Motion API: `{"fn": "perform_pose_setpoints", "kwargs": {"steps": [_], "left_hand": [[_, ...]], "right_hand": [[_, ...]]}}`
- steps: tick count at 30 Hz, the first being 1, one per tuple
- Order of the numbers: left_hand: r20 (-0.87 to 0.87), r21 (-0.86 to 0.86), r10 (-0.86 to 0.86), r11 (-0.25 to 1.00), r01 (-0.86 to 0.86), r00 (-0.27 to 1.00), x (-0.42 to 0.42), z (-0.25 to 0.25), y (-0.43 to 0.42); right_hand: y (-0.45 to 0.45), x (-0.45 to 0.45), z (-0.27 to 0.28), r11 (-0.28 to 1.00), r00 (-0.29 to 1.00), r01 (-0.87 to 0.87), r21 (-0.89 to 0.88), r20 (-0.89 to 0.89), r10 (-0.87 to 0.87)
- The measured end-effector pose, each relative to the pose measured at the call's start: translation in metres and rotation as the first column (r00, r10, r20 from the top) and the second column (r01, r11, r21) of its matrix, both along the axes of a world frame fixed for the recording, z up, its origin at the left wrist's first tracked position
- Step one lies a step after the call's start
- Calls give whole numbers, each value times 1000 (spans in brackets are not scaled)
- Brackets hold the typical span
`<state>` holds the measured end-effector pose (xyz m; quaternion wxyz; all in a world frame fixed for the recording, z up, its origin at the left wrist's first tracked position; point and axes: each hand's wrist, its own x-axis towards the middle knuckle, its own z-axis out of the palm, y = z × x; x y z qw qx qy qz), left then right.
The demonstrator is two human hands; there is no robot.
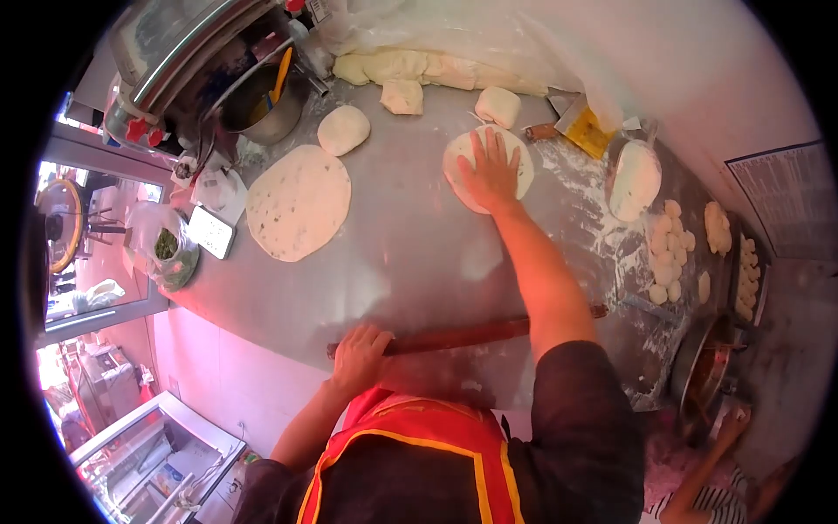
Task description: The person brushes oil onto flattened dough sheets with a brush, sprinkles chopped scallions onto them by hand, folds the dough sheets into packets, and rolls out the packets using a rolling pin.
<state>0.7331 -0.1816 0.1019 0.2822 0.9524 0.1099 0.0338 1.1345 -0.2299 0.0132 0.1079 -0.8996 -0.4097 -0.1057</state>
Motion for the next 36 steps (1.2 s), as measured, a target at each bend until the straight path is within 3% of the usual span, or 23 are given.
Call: {"fn": "perform_pose_setpoints", "kwargs": {"steps": [1, 3, 6, 9, 12, 14, 16, 18, 21, 23, 26, 28, 32, 34, 36], "left_hand": [[1, 4, -4, 1000, 4, 1000, 0, -4, 1], [-15, -6, -23, 1000, 23, 1000, -6, -2, -4], [0, -7, -17, 1000, 17, 1000, 1, 3, -3], [-1, -8, 9, 1000, -9, 1000, -9, 10, -13], [13, 30, 20, 999, -20, 1000, -20, 13, -22], [68, 60, 31, 998, -36, 997, -23, 2, -25], [76, 141, 0, 990, -10, 997, -11, 3, -15], [72, 189, 4, 982, -17, 997, 7, 3, -6], [75, 215, 89, 971, -103, 993, 31, -7, -5], [114, 234, 158, 955, -181, 981, 48, -25, -13], [27, 394, 152, 907, -150, 988, 110, -35, 17], [112, 493, 123, 855, -163, 986, 168, -30, 42], [257, 509, 121, 826, -241, 959, 258, -33, 78], [324, 506, 107, 820, -268, 940, 271, -35, 84], [234, 500, 92, 843, -200, 968, 230, -40, 69]], "right_hand": [[9, -9, 2, 997, 997, 76, -2, -21, -76], [16, -42, -3, 1000, 1000, -10, 21, -8, 10], [9, -105, 10, 959, 960, -271, 78, -54, 276], [-45, -175, 30, 918, 894, -391, 71, -210, 397], [-101, -196, 41, 987, 959, -154, 37, -236, 158], [-140, -194, 56, 992, 883, -105, 64, -454, 123], [-190, -191, 75, 995, 883, -61, 83, -461, 93], [-239, -188, 95, 996, 936, -6, -90, -352, -26], [-298, -186, 70, 997, 980, 78, -17, -183, -80], [-297, -180, 51, 986, 973, 168, -9, -159, -168], [-266, -129, 36, 970, 967, 241, -23, -83, -242], [-241, -76, 35, 957, 959, 281, -64, 1, -282], [-198, 16, 32, 912, 905, 408, -38, 154, -398], [-198, 15, 34, 943, 942, 332, 3, 60, -332], [-211, -17, 37, 957, 956, 290, 0, -48, -290]]}}
